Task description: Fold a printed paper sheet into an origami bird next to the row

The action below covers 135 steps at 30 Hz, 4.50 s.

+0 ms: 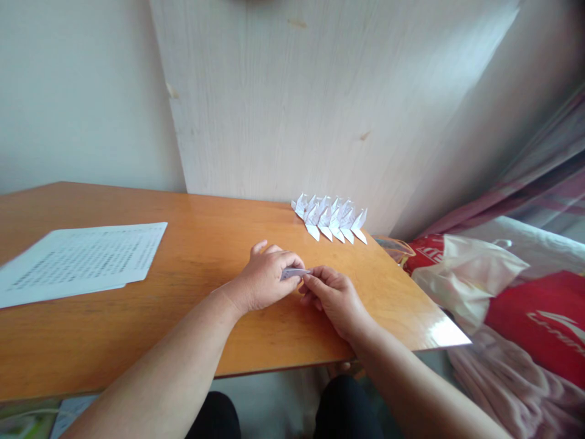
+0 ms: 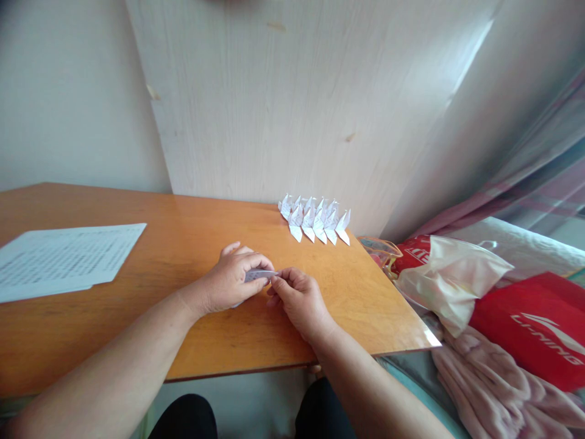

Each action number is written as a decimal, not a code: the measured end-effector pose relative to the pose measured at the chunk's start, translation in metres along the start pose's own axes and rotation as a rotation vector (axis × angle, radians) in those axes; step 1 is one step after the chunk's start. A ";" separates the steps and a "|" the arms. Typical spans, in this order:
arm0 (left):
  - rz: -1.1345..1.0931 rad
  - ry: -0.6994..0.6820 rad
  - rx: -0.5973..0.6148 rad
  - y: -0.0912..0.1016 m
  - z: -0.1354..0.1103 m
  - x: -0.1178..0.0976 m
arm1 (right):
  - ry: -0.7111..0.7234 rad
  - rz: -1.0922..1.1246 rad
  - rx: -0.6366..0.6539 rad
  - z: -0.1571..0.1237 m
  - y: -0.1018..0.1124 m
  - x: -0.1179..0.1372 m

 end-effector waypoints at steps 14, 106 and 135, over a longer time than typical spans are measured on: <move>-0.002 -0.013 0.003 -0.002 -0.001 0.001 | 0.039 0.020 -0.035 0.002 0.005 0.003; 0.239 -0.096 -0.281 0.041 -0.004 -0.018 | 0.274 -0.250 0.096 0.039 -0.002 0.031; 0.277 0.693 -0.006 0.058 -0.035 0.095 | 0.501 -0.642 0.264 0.018 -0.021 0.032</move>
Point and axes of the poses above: each hand's wrist, its own z-axis towards the middle knuckle, its own y-axis out of the back of the hand, x = y × z, the point moved 9 cm from there along z, towards the middle knuckle, and after that the axes turned 4 degrees about -x, right-handed, at the moved point
